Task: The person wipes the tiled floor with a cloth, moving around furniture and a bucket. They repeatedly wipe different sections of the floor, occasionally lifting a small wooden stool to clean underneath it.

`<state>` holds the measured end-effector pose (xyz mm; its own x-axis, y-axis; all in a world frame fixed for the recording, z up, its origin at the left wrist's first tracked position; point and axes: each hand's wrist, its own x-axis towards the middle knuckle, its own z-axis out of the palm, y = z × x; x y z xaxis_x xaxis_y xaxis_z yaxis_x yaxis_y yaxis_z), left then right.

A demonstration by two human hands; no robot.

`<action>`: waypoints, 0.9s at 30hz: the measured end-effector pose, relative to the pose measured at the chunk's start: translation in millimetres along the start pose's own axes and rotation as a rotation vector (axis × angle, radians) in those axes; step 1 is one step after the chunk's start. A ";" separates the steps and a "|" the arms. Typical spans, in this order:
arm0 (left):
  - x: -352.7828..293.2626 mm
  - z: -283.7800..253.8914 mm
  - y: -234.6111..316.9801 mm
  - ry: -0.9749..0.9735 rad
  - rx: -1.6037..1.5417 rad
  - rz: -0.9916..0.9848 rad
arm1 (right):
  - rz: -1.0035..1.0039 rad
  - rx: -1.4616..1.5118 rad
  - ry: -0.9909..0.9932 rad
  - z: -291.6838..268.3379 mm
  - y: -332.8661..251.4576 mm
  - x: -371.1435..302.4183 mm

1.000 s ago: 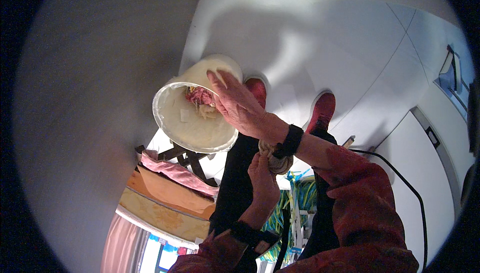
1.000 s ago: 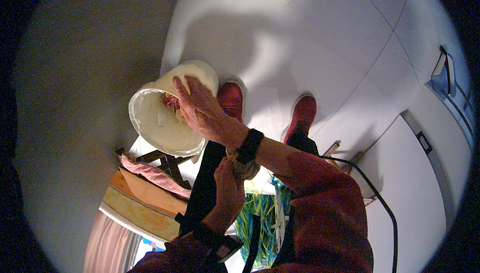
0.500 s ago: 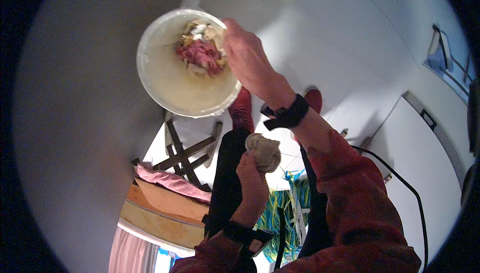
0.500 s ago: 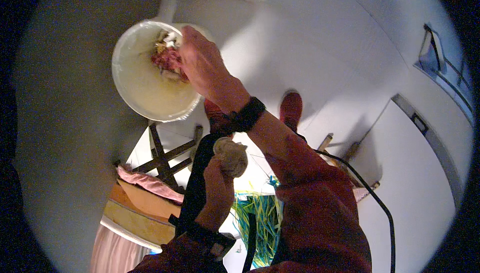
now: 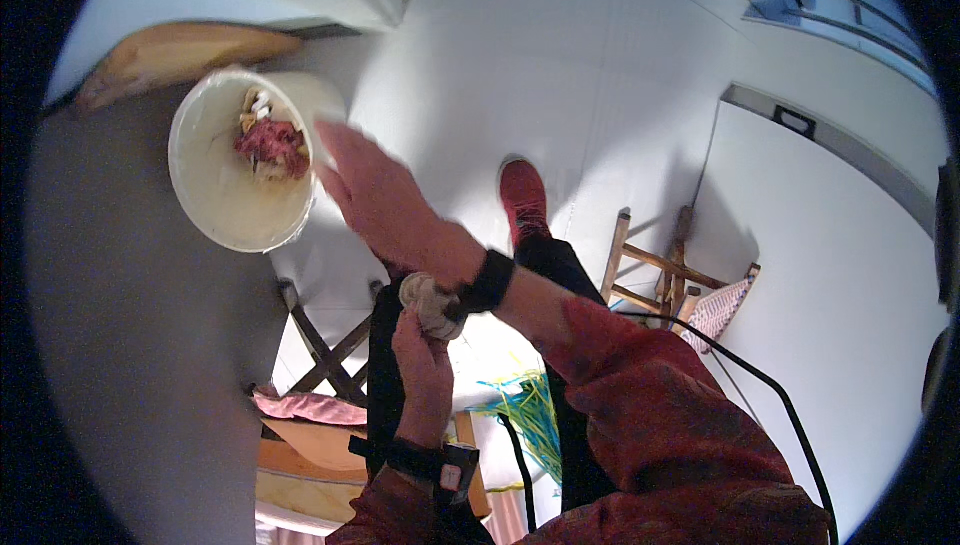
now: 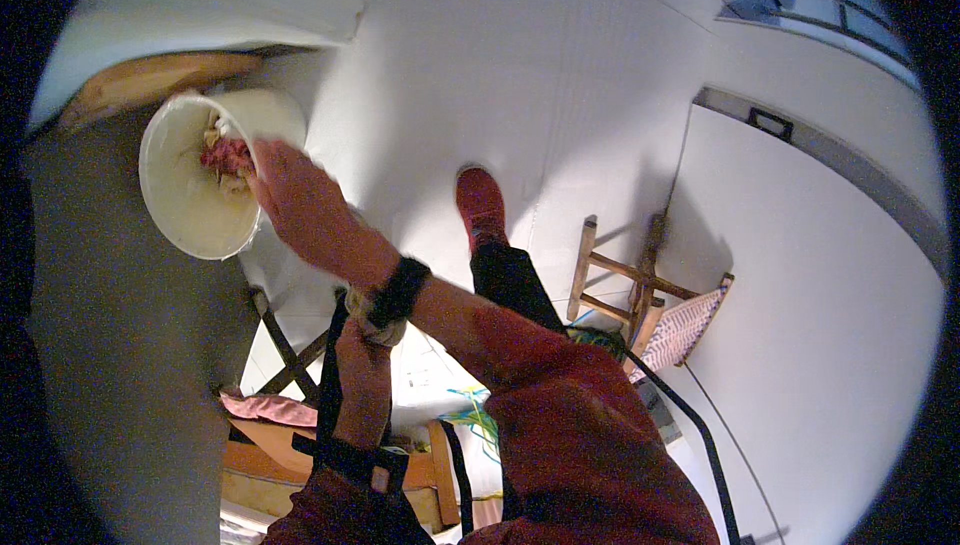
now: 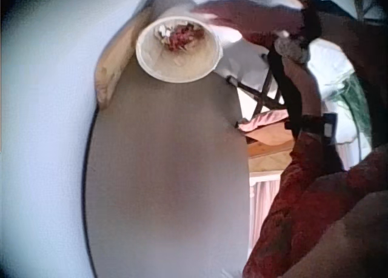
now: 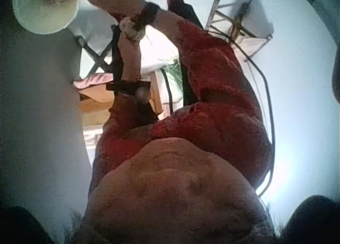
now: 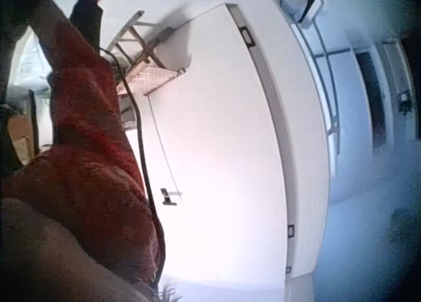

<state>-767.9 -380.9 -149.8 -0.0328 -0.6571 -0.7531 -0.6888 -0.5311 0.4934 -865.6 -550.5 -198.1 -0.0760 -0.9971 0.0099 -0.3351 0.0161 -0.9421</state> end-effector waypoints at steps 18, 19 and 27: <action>-46.8 -23.3 60.0 -0.385 -1.033 -0.386 | 0.374 -0.085 -0.464 -106.3 -88.0 -179.9; -45.4 -23.9 64.7 -0.376 -1.041 -0.393 | 0.405 0.053 -0.356 -105.9 -84.6 -181.6; -41.4 -7.5 129.5 -0.442 -0.536 -0.087 | 0.368 -0.070 -0.201 -149.7 -68.0 -168.0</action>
<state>-850.3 -426.5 -51.5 -0.3637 -0.3813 -0.8499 -0.2537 -0.8374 0.4842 -970.6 -372.8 -85.6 -0.0197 -0.9185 -0.3949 -0.3837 0.3717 -0.8453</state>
